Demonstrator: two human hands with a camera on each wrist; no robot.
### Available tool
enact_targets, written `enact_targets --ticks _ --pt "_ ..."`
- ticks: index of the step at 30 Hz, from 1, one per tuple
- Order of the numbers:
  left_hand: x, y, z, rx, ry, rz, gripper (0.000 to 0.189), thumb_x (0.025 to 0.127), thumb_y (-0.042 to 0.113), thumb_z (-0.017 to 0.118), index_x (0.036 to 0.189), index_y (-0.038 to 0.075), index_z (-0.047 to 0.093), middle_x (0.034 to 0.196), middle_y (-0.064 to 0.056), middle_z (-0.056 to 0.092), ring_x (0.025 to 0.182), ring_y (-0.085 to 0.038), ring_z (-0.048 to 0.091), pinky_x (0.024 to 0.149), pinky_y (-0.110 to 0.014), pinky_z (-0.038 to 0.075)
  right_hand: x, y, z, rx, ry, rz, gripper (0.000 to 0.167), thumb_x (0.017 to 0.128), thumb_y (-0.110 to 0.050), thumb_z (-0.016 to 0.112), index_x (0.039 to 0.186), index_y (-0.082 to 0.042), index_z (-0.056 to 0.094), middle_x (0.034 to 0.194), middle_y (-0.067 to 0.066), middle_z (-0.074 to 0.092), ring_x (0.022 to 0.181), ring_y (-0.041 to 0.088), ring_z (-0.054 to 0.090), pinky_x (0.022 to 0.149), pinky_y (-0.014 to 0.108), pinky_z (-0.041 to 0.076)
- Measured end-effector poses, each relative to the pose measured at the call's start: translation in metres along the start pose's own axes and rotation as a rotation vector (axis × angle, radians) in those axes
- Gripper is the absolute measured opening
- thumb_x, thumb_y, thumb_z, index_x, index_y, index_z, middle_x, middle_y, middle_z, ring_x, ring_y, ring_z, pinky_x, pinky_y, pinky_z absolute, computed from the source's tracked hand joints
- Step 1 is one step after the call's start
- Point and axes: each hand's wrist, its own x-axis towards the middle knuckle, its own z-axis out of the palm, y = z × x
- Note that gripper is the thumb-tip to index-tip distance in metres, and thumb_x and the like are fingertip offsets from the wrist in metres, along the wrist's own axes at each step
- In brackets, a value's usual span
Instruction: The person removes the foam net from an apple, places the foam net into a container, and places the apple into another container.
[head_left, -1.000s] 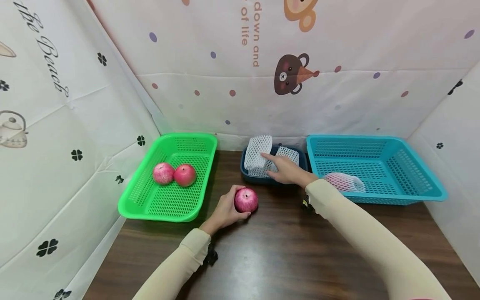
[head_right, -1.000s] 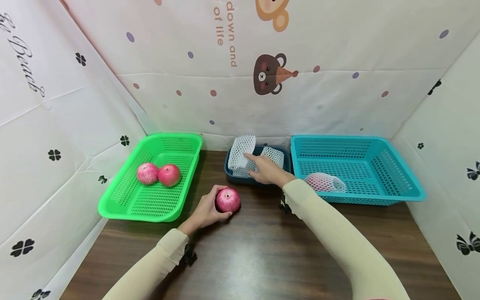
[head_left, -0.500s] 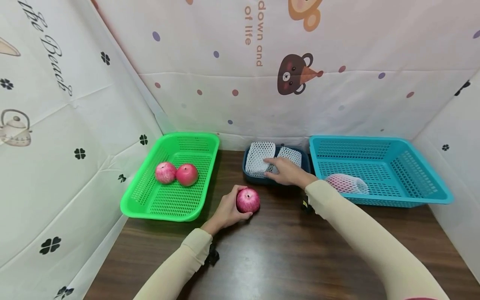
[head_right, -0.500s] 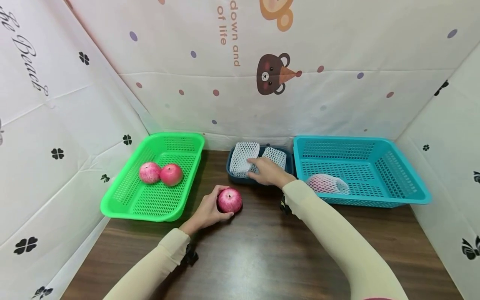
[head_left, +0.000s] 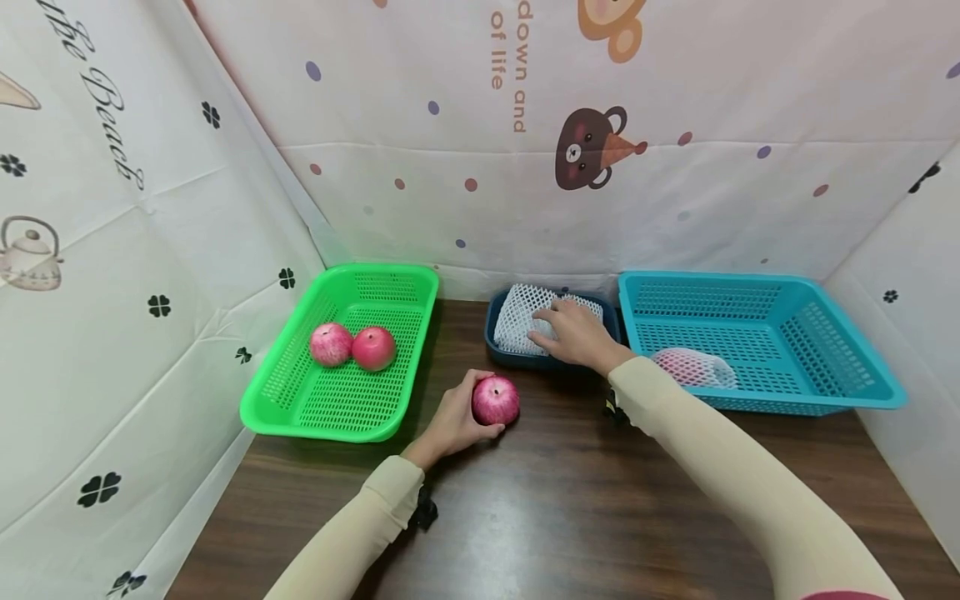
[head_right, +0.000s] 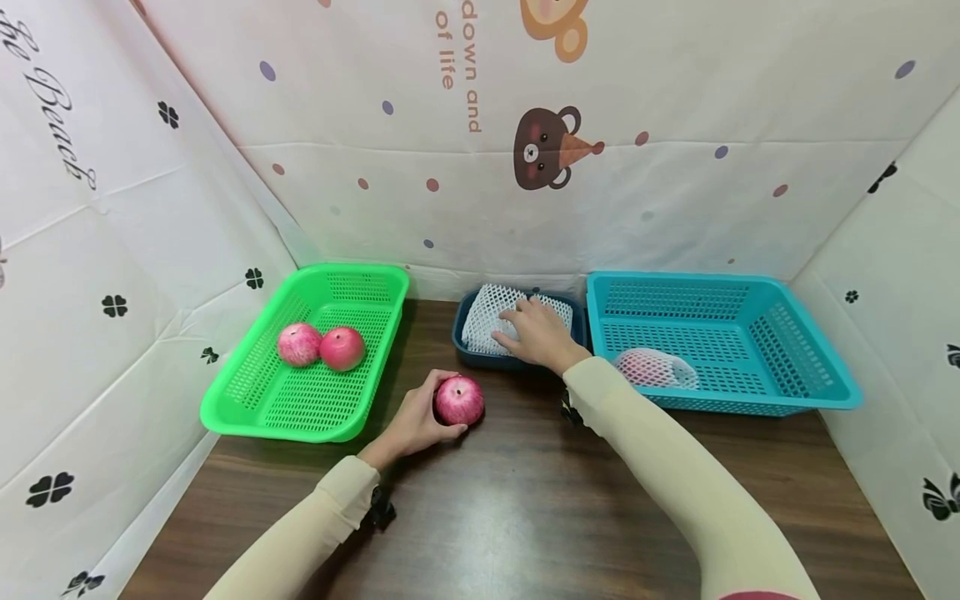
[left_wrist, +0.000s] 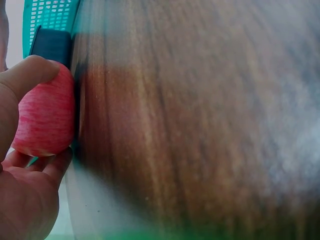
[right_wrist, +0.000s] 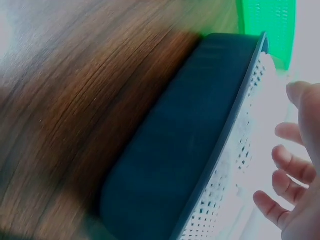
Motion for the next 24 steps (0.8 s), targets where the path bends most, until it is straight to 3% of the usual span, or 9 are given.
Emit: enact_targets --ticks 4,9,15,24 --pt "-0.001 -0.001 0.000 0.000 0.002 0.007 0.080 0.073 0.021 0.094 0.136 0.012 0.047 0.129 -0.009 0.066 0.114 -0.022 0.067 0.097 -0.040 0.055 0.002 -0.010 0.000 0.014 -0.009 0.021 0.058 0.100 -0.045 0.064 0.143 -0.007 0.060 0.138 0.021 0.057 0.125 0.040 0.052 0.106 0.057 0.044" --pt "-0.001 -0.002 -0.001 -0.001 0.003 0.025 0.080 0.073 0.021 0.094 0.136 0.010 0.046 0.130 -0.011 0.066 0.114 -0.023 0.067 0.097 -0.042 0.055 0.005 -0.022 0.002 0.081 -0.129 0.011 0.071 0.102 -0.055 0.055 0.158 -0.013 0.042 0.162 0.025 0.033 0.145 0.047 0.037 0.116 0.062 0.030" --pt "0.000 -0.003 0.000 0.005 0.000 0.043 0.080 0.073 0.020 0.094 0.136 0.009 0.045 0.130 -0.011 0.065 0.114 -0.024 0.066 0.097 -0.043 0.055 0.010 -0.029 0.008 0.085 -0.281 0.016 0.070 0.105 -0.060 0.042 0.161 -0.018 0.037 0.166 0.022 0.026 0.149 0.048 0.029 0.119 0.062 0.025" --pt "0.001 0.000 0.002 0.006 -0.003 0.046 0.081 0.072 0.017 0.094 0.136 0.009 0.046 0.130 -0.011 0.065 0.114 -0.023 0.066 0.098 -0.041 0.054 0.021 -0.022 0.019 0.154 -0.411 0.048 0.070 0.107 -0.061 0.027 0.160 -0.016 0.038 0.168 0.017 0.024 0.152 0.043 0.023 0.119 0.064 0.022"
